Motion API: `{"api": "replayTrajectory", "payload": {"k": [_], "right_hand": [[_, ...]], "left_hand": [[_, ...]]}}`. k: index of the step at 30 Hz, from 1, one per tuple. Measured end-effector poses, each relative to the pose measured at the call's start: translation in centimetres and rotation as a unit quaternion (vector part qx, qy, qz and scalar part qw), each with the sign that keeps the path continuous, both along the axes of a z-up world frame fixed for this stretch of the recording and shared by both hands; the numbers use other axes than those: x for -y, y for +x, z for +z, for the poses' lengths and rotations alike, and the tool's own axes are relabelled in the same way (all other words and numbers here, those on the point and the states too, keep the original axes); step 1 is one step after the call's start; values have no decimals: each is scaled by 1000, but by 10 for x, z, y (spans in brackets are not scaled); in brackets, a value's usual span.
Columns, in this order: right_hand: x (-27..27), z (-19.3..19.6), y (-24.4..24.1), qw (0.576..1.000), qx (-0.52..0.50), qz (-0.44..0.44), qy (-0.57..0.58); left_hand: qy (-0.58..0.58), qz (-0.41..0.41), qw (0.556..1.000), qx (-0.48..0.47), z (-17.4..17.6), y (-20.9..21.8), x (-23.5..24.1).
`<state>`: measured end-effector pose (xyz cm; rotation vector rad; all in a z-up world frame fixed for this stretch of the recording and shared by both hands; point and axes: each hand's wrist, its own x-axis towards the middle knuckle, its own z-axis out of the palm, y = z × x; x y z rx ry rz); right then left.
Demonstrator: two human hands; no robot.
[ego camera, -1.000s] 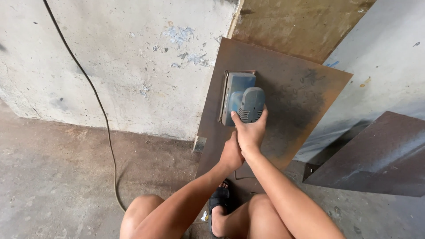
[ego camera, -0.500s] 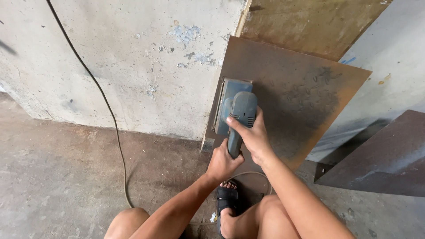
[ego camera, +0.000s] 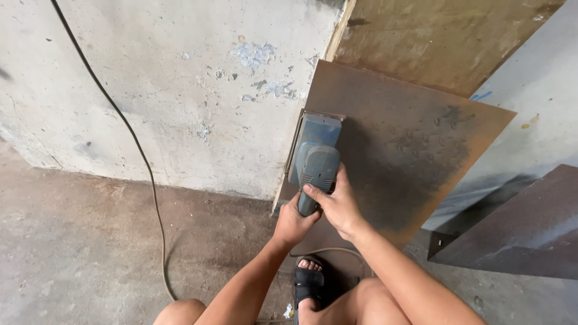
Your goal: Using an electric orbital sander to remove rust and smooth the surface of a metal sheet.
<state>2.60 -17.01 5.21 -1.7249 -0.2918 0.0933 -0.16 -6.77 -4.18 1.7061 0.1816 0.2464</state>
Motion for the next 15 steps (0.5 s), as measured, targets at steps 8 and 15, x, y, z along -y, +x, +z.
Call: {"api": "replayTrajectory", "payload": {"k": [8,15], "right_hand": [[2,11,-3,998,-55,-44,3],[8,16,4,996,-5,-59,-65]], "left_hand": [[2,19,999,-33,-2,5,7],[-20,37,999,-30,-1,9,22]]}}
